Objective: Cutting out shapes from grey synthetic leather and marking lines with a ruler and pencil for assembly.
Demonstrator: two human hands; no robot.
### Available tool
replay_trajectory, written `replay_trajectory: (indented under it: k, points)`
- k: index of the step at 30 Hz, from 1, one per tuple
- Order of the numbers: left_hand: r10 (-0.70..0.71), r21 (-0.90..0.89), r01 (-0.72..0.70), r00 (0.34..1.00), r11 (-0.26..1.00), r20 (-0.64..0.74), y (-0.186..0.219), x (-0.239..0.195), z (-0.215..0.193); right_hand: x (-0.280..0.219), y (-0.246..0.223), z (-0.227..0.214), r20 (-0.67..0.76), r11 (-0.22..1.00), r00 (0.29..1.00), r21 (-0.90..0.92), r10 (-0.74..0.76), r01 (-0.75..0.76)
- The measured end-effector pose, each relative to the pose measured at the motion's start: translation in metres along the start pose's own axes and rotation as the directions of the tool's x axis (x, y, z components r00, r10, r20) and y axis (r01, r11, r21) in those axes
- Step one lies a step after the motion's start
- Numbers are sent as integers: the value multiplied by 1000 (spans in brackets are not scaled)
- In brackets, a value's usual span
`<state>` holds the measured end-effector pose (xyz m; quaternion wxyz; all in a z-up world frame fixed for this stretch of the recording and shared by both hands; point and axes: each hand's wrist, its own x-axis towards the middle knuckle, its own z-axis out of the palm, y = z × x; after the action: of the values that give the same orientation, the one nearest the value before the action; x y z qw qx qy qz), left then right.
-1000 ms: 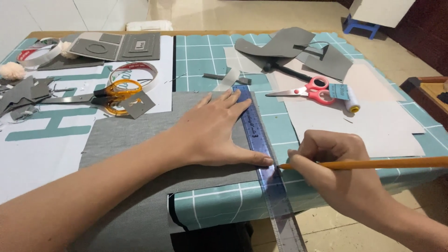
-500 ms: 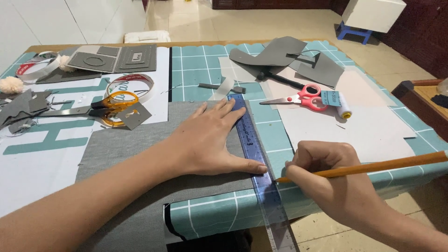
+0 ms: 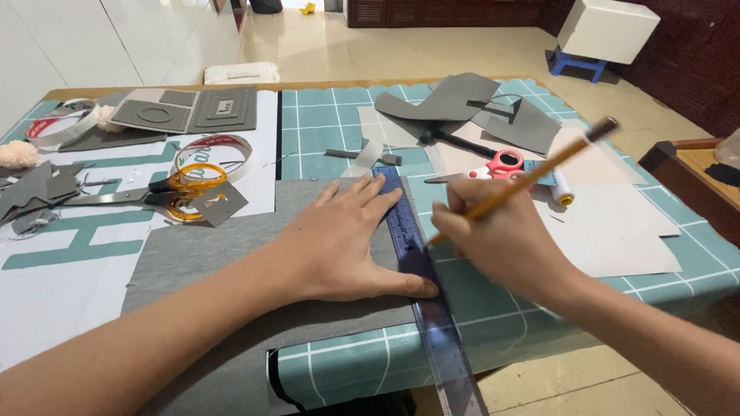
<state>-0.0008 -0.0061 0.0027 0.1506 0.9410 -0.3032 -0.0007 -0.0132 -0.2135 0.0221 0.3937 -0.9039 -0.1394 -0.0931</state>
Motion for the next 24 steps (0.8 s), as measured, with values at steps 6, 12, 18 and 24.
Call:
replay_trajectory:
  k: [6, 12, 18, 24]
  points:
    - [-23, -11, 23, 999, 1000, 38, 1, 0, -2, 46, 10, 18, -82, 999, 996, -2, -41, 41]
    - [-1, 1, 1, 1000, 1000, 6, -2, 1, 0, 74, 19, 32, -156, 994, 985, 69, -69, 81]
    - [-5, 15, 5, 1000, 1000, 10, -1, 1, 0, 80, 28, 38, -194, 990, 976, 82, -99, 117]
    - [-9, 8, 9, 999, 1000, 31, -1, 1, -1, 78, 30, 38, -185, 979, 965, 47, -184, 196]
